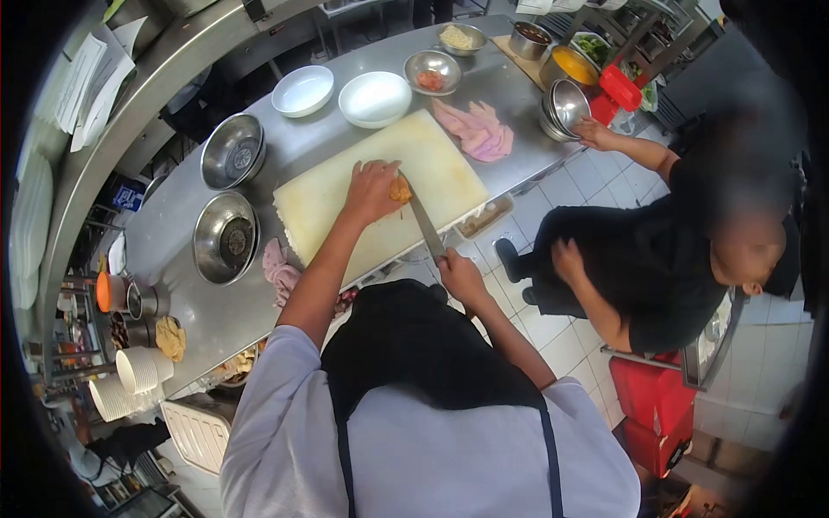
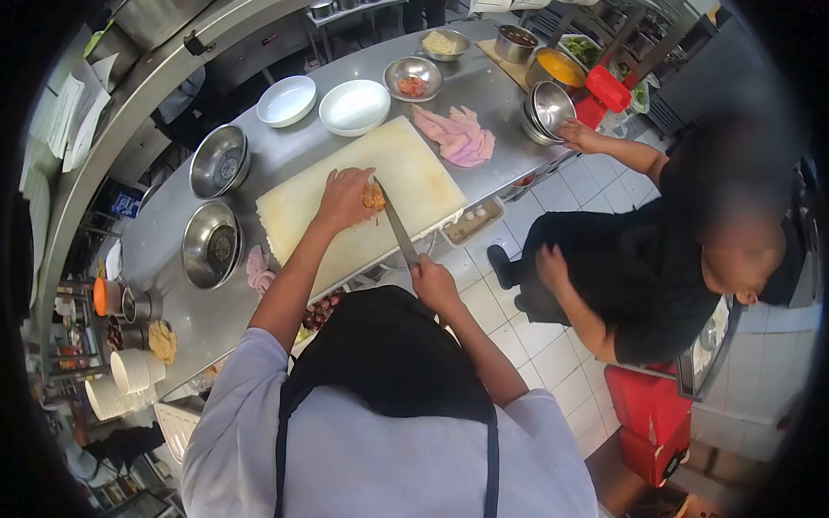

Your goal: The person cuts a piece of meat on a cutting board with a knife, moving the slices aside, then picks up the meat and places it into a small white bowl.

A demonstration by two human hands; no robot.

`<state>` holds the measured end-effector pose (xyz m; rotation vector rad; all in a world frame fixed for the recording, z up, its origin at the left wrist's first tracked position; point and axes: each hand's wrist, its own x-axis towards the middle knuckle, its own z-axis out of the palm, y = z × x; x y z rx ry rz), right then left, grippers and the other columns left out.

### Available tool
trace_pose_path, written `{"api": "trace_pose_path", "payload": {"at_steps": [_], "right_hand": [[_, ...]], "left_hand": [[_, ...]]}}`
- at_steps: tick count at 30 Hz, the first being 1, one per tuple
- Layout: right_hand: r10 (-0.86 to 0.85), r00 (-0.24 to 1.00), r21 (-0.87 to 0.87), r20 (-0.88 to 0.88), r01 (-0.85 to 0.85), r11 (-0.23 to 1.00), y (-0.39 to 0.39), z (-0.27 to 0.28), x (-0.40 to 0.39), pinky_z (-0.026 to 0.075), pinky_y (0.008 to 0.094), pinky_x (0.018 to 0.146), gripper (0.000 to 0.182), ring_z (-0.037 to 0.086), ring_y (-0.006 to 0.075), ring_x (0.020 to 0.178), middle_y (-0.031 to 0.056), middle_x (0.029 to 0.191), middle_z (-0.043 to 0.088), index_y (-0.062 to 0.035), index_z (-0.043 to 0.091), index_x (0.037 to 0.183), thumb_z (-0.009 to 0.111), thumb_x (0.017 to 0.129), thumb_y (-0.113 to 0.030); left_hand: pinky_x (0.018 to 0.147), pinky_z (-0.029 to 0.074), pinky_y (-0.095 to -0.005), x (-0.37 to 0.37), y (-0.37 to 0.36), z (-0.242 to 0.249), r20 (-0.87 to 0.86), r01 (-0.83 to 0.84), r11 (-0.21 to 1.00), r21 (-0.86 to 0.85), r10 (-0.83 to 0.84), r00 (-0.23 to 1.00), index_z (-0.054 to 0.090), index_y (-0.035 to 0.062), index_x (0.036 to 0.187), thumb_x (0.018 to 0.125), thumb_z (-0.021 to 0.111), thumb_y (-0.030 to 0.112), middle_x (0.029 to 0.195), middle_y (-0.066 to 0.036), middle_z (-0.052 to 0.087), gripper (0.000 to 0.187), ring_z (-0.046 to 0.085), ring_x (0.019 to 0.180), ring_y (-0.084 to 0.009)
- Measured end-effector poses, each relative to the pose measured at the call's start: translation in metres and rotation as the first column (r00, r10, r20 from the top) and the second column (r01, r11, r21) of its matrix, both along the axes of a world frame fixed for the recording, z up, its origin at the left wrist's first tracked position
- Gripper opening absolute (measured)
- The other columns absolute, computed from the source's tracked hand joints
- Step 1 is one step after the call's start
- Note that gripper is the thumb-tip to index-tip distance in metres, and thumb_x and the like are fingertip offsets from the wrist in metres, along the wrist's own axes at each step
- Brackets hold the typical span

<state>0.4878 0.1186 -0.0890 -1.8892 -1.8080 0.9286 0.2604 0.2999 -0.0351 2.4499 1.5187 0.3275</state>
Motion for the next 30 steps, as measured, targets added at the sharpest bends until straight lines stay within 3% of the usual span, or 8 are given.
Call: {"api": "trace_pose_path", "payload": {"at_steps": [7,10,13,14,17,20,27,30], "right_hand": [[0.101,0.995,0.006,-0.007,-0.101,0.995,0.033,0.005,0.020,0.053,0.0609,0.082,0.029,0.069,0.0513,0.088,0.0310,0.090,0.071,0.0018,0.059,0.108,0.055,0.104,-0.027],[0.082,0.994,-0.037,-0.065,-0.085,0.996,0.036,0.008,0.038,0.053,0.0601,0.082,0.030,0.070,0.0509,0.089,0.0306,0.090,0.072,0.0013,0.061,0.108,0.056,0.105,-0.028],[-0.019,0.984,-0.185,-0.177,-0.014,0.983,0.035,0.017,0.057,0.053,0.0599,0.083,0.031,0.070,0.0506,0.089,0.0307,0.090,0.072,0.0009,0.061,0.107,0.055,0.105,-0.029],[-0.082,0.972,-0.307,-0.220,0.011,0.952,0.034,0.031,0.061,0.053,0.0600,0.080,0.031,0.070,0.0508,0.086,0.0302,0.088,0.072,0.0013,0.061,0.106,0.055,0.106,-0.029],[0.086,0.996,0.019,-0.027,-0.085,0.996,0.029,0.003,0.074,0.053,0.0606,0.077,0.031,0.069,0.0511,0.082,0.0296,0.085,0.071,0.0014,0.061,0.105,0.056,0.106,-0.029],[0.157,0.988,0.082,-0.004,-0.156,0.984,0.026,0.024,0.068,0.053,0.0614,0.074,0.028,0.069,0.0517,0.080,0.0290,0.081,0.071,0.0005,0.060,0.103,0.057,0.106,-0.027],[0.290,0.955,0.176,-0.057,-0.276,0.945,0.019,0.041,0.044,0.052,0.0628,0.074,0.024,0.068,0.0519,0.079,0.0284,0.078,0.069,-0.0022,0.057,0.101,0.057,0.106,-0.025],[0.312,0.949,0.005,-0.051,-0.312,0.950,0.016,0.050,0.041,0.049,0.0619,0.079,0.028,0.067,0.0518,0.091,0.0290,0.093,0.072,-0.0002,0.057,0.105,0.057,0.107,-0.028]], "left_hand": [[0.122,0.029,-0.0636,0.005,-0.002,0.000,0.040,-0.015,0.999,-0.046,0.017,0.999,0.051,0.0116,0.154,0.071,0.093,0.034,0.135,-0.016,0.067,0.095,0.061,0.130,-0.0330],[0.122,0.035,-0.0584,-0.004,-0.014,0.003,0.195,-0.076,0.993,0.095,0.056,0.979,0.052,0.0106,0.153,0.068,0.095,0.032,0.140,-0.018,0.065,0.097,0.061,0.133,-0.0343],[0.119,0.043,-0.0496,-0.043,-0.025,0.006,0.281,-0.139,0.989,-0.044,0.146,0.949,0.055,0.0087,0.150,0.067,0.096,0.026,0.144,-0.019,0.064,0.094,0.059,0.135,-0.0360],[0.114,0.048,-0.0417,-0.051,-0.028,0.006,0.307,-0.108,0.991,-0.083,0.129,0.943,0.063,0.0051,0.141,0.069,0.094,0.024,0.140,-0.018,0.065,0.081,0.061,0.131,-0.0372],[0.110,0.051,-0.0419,-0.056,-0.036,0.005,0.272,-0.116,0.989,-0.094,0.137,0.952,0.065,0.0044,0.138,0.071,0.092,0.019,0.137,-0.017,0.066,0.073,0.063,0.127,-0.0356],[0.109,0.051,-0.0420,-0.047,-0.038,0.004,0.259,-0.167,0.980,-0.104,0.189,0.947,0.067,0.0048,0.135,0.073,0.090,0.016,0.134,-0.015,0.068,0.068,0.064,0.125,-0.0348],[0.109,0.050,-0.0422,-0.043,-0.036,-0.004,0.225,-0.227,0.969,-0.097,0.244,0.943,0.066,0.0032,0.135,0.071,0.092,0.021,0.130,-0.016,0.066,0.072,0.063,0.124,-0.0350],[0.110,0.049,-0.0430,-0.047,-0.036,-0.011,0.254,-0.242,0.964,-0.108,0.262,0.931,0.065,0.0045,0.136,0.071,0.092,0.023,0.130,-0.016,0.065,0.073,0.062,0.124,-0.0346]]}}
